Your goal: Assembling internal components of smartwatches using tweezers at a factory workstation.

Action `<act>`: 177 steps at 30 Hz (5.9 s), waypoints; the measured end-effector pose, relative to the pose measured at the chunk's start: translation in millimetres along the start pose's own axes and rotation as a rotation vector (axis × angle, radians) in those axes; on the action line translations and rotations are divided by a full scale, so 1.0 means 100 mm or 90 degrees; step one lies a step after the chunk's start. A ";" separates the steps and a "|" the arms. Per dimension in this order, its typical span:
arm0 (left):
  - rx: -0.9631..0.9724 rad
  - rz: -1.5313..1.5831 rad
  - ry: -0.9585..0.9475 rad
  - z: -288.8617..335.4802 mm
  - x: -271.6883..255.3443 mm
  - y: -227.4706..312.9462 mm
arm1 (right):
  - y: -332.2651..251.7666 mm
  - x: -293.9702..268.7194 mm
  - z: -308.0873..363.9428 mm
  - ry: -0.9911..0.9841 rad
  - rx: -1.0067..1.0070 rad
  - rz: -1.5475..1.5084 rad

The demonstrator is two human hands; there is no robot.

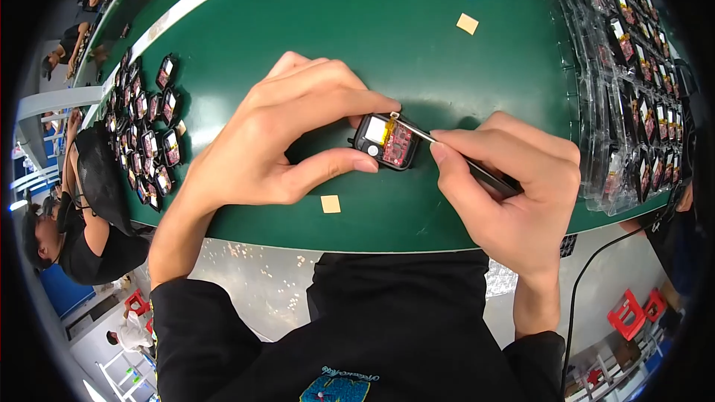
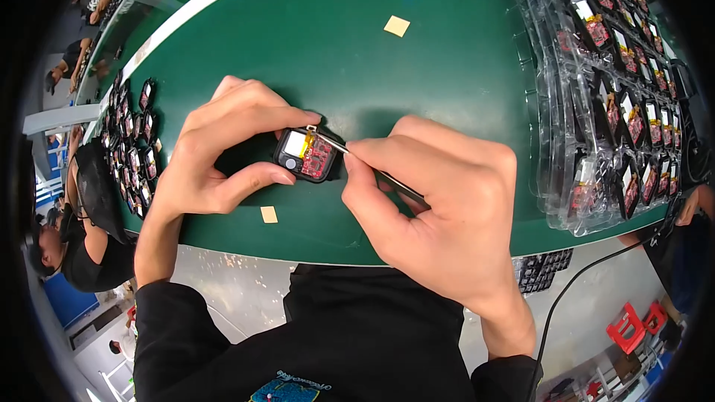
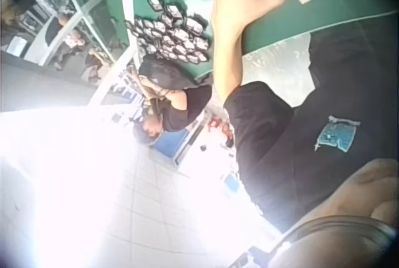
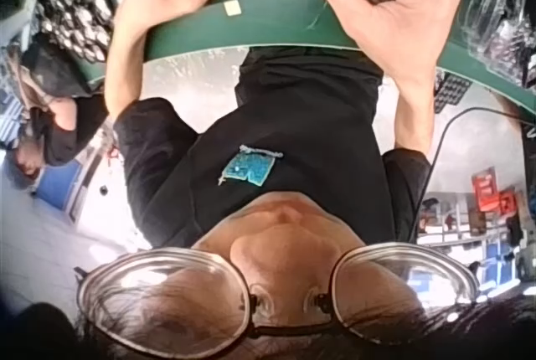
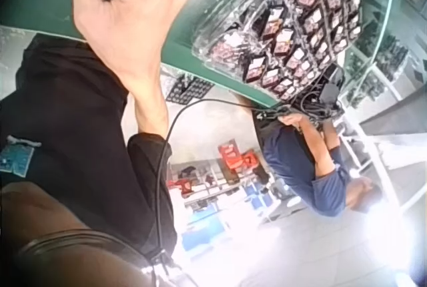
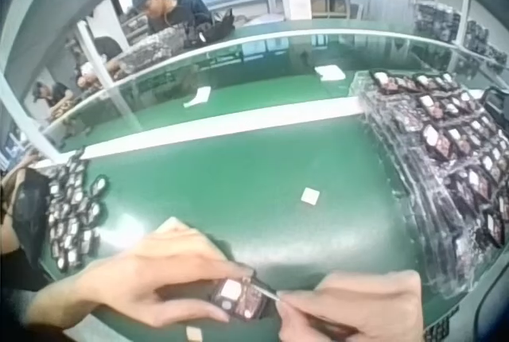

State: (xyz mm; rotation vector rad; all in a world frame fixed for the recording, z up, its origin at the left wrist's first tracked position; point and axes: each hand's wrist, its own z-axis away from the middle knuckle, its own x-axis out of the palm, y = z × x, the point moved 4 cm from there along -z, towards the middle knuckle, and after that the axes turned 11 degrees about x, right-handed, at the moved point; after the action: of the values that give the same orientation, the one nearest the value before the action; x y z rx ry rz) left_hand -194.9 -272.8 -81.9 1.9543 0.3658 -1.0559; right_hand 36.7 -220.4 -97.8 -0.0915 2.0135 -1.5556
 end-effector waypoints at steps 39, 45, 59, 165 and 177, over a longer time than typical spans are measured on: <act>0.030 0.060 -0.035 0.00 -0.06 -0.12 | -0.01 0.01 0.00 -0.036 -0.005 0.023; 0.025 0.058 -0.040 -0.03 -0.06 -0.10 | -0.01 0.02 0.00 -0.037 -0.010 0.026; 0.044 0.053 -0.039 -0.03 -0.08 -0.09 | -0.02 0.01 0.01 -0.026 -0.043 0.031; 0.034 -0.020 0.006 -0.15 0.03 -0.09 | -0.02 -0.08 0.01 0.025 0.056 0.034; 0.056 -0.014 0.013 -0.15 0.02 -0.10 | 0.00 -0.09 -0.01 -0.019 0.094 -0.014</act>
State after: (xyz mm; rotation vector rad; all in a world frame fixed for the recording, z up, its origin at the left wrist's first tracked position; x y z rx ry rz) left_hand -191.8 -254.8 -84.6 2.0457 0.3586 -1.0829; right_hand 43.1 -215.9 -93.8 -0.0793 1.8745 -1.7007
